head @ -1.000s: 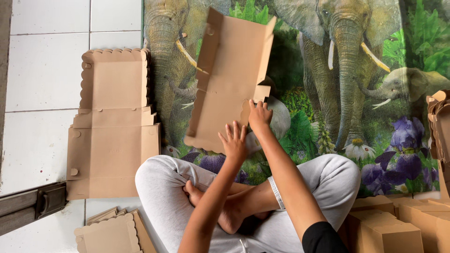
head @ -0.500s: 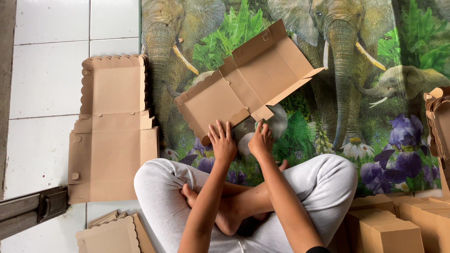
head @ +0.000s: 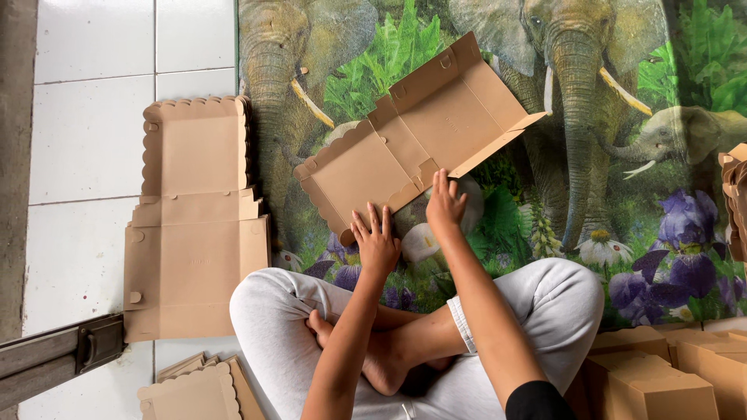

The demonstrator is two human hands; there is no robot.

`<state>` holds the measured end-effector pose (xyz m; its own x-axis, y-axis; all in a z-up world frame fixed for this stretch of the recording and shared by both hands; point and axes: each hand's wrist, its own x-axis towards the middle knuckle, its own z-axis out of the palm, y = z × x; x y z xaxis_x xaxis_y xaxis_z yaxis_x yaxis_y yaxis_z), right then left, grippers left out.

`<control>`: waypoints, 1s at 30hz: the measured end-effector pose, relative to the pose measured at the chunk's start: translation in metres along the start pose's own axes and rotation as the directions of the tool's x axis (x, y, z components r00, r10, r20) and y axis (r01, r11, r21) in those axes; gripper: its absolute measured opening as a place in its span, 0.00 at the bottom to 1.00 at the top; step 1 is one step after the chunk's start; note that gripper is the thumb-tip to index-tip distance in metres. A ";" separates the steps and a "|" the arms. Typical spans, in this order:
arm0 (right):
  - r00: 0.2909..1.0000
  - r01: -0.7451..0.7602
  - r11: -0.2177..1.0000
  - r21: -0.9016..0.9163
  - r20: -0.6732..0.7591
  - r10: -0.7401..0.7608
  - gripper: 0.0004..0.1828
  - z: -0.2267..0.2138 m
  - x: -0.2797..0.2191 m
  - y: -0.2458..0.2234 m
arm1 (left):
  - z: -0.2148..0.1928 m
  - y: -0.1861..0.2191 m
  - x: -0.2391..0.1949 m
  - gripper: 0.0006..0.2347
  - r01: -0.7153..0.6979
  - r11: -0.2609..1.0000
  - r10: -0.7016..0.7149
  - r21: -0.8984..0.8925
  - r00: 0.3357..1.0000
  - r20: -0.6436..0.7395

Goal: The person sits on the floor and assembles flat cardboard boxes by hand. They fold the side flaps and tuck the tabs into slots to form the box structure, repeating the process for multiple units.

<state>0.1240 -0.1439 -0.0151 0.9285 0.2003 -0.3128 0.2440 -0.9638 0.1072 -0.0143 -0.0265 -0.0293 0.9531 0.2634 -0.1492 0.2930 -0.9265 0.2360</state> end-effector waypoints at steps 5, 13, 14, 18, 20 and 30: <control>1.000 0.006 0.993 0.115 0.017 -0.008 0.34 0.007 0.021 0.011 | 0.016 0.000 0.003 0.38 0.008 1.000 -0.008 -0.027 1.000 -0.009; 0.998 0.068 0.951 0.301 -0.008 -0.069 0.38 0.013 -0.047 -0.040 | -0.020 0.018 -0.009 0.33 -0.079 0.996 0.078 -0.044 0.997 -0.026; 0.986 0.164 0.949 0.271 -0.077 -0.148 0.36 0.025 -0.060 -0.048 | -0.026 0.015 -0.012 0.31 -0.056 0.998 0.056 -0.001 0.998 0.031; 0.930 0.308 0.891 0.334 0.092 -0.356 0.36 0.015 -0.120 -0.054 | 0.011 -0.012 -0.011 0.25 0.011 0.994 -0.004 -0.105 0.998 0.068; 0.927 0.272 0.896 0.350 0.155 -0.342 0.39 0.005 -0.136 -0.048 | 0.013 -0.012 -0.010 0.26 0.026 0.993 -0.017 -0.119 0.997 0.075; 0.949 0.178 0.966 0.189 0.226 -0.219 0.41 0.010 -0.100 -0.042 | 0.006 -0.008 -0.010 0.27 0.037 0.992 -0.023 -0.124 0.993 0.114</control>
<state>0.0178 -0.1251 0.0023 0.7648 0.3612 -0.5335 0.3477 -0.9285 -0.1301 -0.0265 -0.0227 -0.0353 0.9311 0.2524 -0.2635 0.3357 -0.8756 0.3473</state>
